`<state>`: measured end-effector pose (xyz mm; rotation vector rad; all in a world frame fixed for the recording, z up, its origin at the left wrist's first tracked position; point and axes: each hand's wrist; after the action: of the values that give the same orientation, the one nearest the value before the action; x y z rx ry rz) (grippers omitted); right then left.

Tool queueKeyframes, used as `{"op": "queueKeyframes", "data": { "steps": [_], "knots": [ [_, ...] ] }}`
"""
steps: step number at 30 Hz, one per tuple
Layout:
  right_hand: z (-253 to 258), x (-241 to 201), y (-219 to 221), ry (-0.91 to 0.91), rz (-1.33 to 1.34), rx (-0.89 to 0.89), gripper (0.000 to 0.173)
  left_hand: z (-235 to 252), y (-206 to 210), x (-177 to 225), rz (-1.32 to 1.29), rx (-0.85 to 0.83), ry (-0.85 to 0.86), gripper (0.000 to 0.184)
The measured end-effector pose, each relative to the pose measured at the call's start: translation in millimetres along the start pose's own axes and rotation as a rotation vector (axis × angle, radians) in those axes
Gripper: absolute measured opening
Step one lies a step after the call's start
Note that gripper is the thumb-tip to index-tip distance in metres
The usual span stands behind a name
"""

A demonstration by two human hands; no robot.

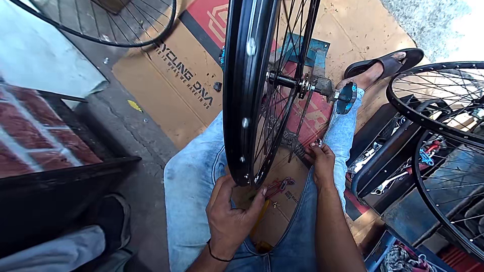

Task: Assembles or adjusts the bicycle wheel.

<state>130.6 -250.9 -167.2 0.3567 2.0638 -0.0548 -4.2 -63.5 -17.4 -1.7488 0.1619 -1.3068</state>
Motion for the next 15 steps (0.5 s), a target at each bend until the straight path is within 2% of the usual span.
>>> {"op": "queueKeyframes", "data": {
  "steps": [9,15],
  "knots": [
    [0.7,0.0,0.0,0.002,0.004,0.005,0.009,-1.2,1.2,-1.4,0.009,-0.006,-0.006,0.048],
    [0.9,0.8,0.0,0.008,0.005,0.005,0.009,-3.7,8.3,-15.0,0.079,-0.098,-0.018,0.033]
  ]
}}
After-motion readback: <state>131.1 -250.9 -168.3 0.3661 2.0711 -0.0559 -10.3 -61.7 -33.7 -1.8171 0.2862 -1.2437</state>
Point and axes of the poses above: each hand's wrist, its own z-axis towards the middle knuckle, its own y-axis out of the palm, x = y × z, and after that the axes turned 13 degrees about -y, right-handed
